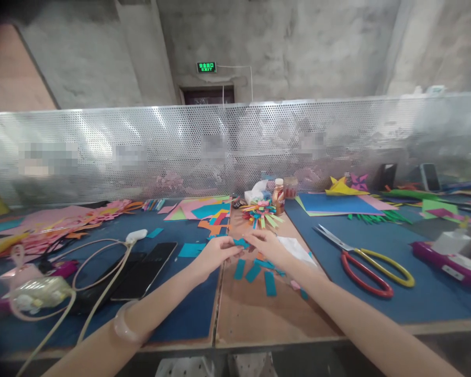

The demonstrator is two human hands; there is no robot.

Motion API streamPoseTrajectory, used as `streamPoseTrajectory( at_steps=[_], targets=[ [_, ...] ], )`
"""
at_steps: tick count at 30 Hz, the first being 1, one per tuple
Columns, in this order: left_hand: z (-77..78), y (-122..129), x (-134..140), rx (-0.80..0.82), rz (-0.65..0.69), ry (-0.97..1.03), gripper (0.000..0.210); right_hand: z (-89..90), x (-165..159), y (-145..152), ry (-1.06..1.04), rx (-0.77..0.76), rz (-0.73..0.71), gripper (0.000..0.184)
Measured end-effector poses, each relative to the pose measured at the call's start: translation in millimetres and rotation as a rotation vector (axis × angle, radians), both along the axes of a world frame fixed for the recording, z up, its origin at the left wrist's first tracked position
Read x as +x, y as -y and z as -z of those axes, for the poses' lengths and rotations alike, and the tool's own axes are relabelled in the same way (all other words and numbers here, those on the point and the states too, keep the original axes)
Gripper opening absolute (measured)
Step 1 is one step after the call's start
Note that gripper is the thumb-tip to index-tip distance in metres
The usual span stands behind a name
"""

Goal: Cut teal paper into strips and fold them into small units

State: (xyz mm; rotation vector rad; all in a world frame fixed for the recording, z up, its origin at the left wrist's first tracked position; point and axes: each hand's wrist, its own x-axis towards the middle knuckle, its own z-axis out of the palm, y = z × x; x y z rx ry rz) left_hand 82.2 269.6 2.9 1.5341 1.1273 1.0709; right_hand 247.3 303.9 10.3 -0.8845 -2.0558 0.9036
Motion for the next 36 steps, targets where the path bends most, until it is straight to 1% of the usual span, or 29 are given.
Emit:
streamPoseTrajectory(
  at_steps=[3, 9, 15, 22, 25, 29, 33, 36],
  targets=[
    [0.0, -0.8, 0.0, -0.003, 0.009, 0.012, 0.019, -1.3, 2.8, -1.0, 0.008, 0.014, 0.007, 0.029],
    [2.2, -2.6, 1.7, -0.008, 0.034, 0.022, 0.017, 1.6, 3.1, -4.1, 0.036, 0.071, -0.055, 0.02],
    [4.0, -4.5, 0.8, -0.016, 0.036, 0.022, 0.019, 0.6, 3.5, -4.6, 0.071, 0.139, -0.045, 0.018],
    [1.4, -0.3, 2.0, -0.023, 0.059, 0.016, 0.018, -2.6, 8.3, -5.7, 0.149, 0.178, -0.093, 0.015],
    [0.7, 0.5, 1.8, -0.034, 0.052, 0.019, 0.019, -3.1, 8.3, -5.1, 0.175, 0.222, -0.064, 0.016],
    [0.7, -0.7, 1.4, -0.035, 0.025, 0.035, 0.017, -1.7, 4.2, -2.9, 0.19, 0.315, 0.033, 0.015],
    [2.0, -3.6, 1.7, -0.048, 0.016, 0.06, 0.018, 3.9, -0.8, -0.5, 0.187, 0.436, 0.11, 0.013],
    [3.8, -5.5, 1.6, -0.069, 0.012, 0.102, 0.019, 9.6, -2.7, 0.6, 0.183, 0.527, 0.141, 0.015]
  ],
)
